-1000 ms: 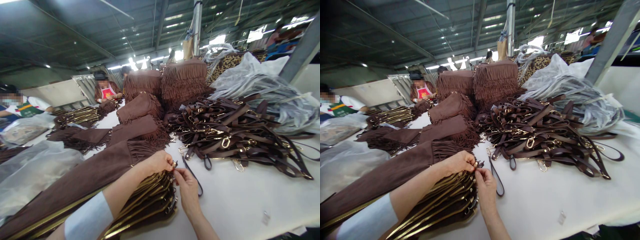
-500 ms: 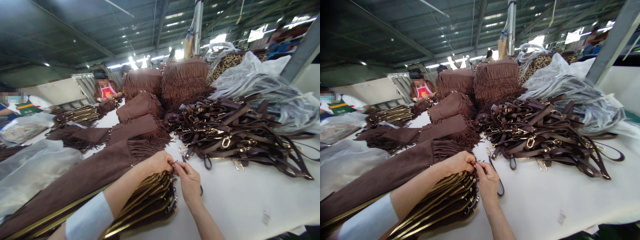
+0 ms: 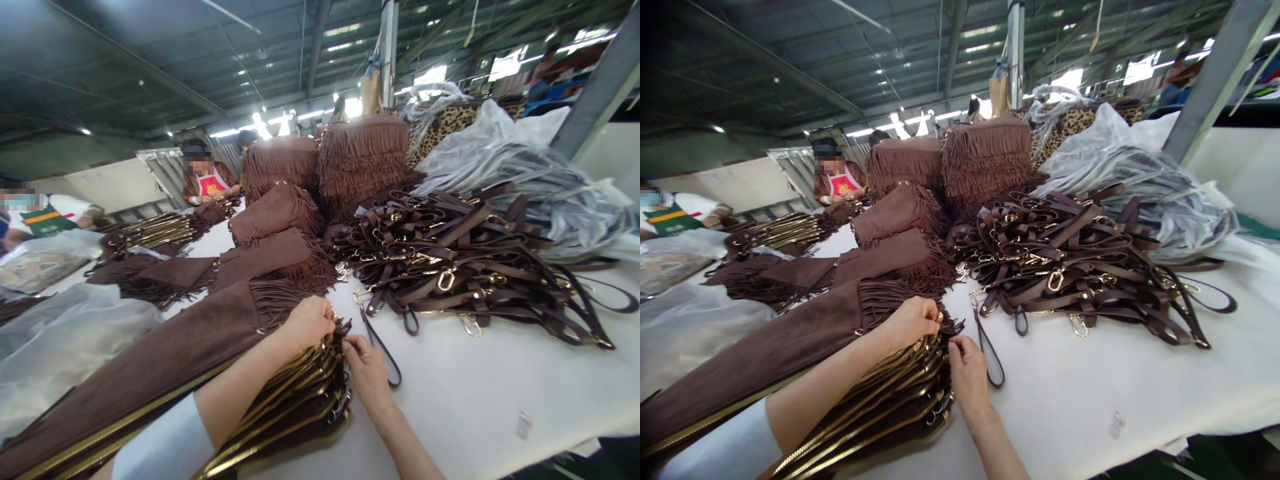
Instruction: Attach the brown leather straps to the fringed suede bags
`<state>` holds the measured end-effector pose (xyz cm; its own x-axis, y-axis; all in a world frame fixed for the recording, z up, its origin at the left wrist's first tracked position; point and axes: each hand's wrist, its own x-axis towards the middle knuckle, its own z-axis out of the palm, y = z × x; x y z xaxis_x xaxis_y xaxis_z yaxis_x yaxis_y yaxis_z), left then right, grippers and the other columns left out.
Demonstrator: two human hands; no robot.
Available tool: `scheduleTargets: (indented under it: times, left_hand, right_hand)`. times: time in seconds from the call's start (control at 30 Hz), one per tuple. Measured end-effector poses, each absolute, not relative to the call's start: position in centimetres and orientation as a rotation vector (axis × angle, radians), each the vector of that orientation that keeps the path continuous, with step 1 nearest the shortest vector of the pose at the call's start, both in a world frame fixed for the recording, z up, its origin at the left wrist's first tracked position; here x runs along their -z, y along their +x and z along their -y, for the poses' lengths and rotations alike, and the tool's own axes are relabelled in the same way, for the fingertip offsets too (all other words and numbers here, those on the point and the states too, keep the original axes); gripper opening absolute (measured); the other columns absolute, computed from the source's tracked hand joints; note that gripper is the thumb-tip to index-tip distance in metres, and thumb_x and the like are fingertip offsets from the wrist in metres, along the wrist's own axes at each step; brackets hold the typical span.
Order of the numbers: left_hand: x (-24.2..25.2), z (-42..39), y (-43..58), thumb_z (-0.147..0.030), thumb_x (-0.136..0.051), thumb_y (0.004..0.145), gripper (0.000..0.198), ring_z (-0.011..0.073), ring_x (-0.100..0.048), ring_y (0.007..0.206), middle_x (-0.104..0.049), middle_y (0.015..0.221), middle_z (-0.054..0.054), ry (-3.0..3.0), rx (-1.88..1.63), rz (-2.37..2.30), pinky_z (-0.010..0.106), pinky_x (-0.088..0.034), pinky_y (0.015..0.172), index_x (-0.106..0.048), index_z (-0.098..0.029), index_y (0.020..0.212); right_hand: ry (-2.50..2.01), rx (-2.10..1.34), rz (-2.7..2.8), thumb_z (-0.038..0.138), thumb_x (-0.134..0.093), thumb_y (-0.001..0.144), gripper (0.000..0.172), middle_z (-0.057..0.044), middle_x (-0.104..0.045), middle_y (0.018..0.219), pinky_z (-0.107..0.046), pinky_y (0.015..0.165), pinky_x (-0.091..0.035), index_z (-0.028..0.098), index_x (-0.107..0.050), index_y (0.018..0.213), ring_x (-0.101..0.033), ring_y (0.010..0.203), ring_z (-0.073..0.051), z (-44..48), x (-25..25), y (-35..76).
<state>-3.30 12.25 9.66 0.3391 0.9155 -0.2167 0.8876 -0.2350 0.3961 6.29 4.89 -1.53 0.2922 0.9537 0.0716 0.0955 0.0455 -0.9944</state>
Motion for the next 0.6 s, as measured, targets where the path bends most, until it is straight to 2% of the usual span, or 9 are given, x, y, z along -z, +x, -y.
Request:
scheduleTargets:
  times: [0.13,0.27,0.37,0.47,0.6]
  left_hand:
    - [-10.6,-11.7,-3.6,-0.011,-0.052,0.062,0.008,0.0130,-0.050,0.062,-0.057,0.060,-0.001,2.246,-0.081,-1.611,0.023,-0.032,0.056,-0.058,-0.017,0.061]
    - [-11.9,-11.3,-4.2,-0.014,-0.052,0.064,0.006,0.0134,-0.050,0.062,-0.057,0.059,-0.002,2.252,-0.070,-1.635,0.022,-0.033,0.055,-0.057,-0.017,0.064]
    - [-12.5,-11.1,-4.5,-0.017,-0.052,0.067,0.005,0.0131,-0.050,0.062,-0.056,0.059,-0.002,2.263,-0.063,-1.637,0.022,-0.033,0.055,-0.057,-0.017,0.065]
    - [-12.6,-11.0,-4.6,-0.016,-0.051,0.069,0.005,0.0130,-0.051,0.064,-0.057,0.062,-0.002,2.330,-0.047,-1.615,0.022,-0.033,0.057,-0.056,-0.017,0.067]
    - [-12.5,-10.5,-4.1,-0.017,-0.047,0.075,0.006,0.0152,-0.056,0.068,-0.061,0.069,0.000,2.471,0.084,-1.677,0.024,-0.035,0.061,-0.054,-0.018,0.073]
  right_hand:
    - [-1.294,-0.986,1.085,0.023,-0.046,0.075,0.020,-0.001,-0.063,0.072,-0.029,0.064,-0.042,0.022,-0.065,0.081,-0.056,0.068,-0.017,-5.4,1.6,5.7]
    - [-1.258,-1.020,1.069,0.020,-0.049,0.071,0.020,-0.004,-0.064,0.081,-0.033,0.077,-0.039,0.022,-0.067,0.078,-0.055,0.081,-0.021,-5.9,1.0,5.6]
    - [-1.212,-1.084,1.026,0.017,-0.048,0.068,0.025,-0.004,-0.065,0.086,-0.034,0.081,-0.037,0.022,-0.068,0.082,-0.055,0.086,-0.022,-6.0,0.7,5.7]
    - [-1.129,-1.207,0.963,0.013,-0.045,0.065,0.031,0.001,-0.064,0.076,-0.029,0.073,-0.038,0.023,-0.066,0.085,-0.055,0.078,-0.018,-6.4,0.6,5.7]
    - [-1.042,-1.386,0.819,0.018,-0.048,0.064,0.017,0.006,-0.050,0.050,-0.023,0.049,-0.030,0.019,-0.063,0.073,-0.044,0.049,-0.011,-6.9,0.4,5.6]
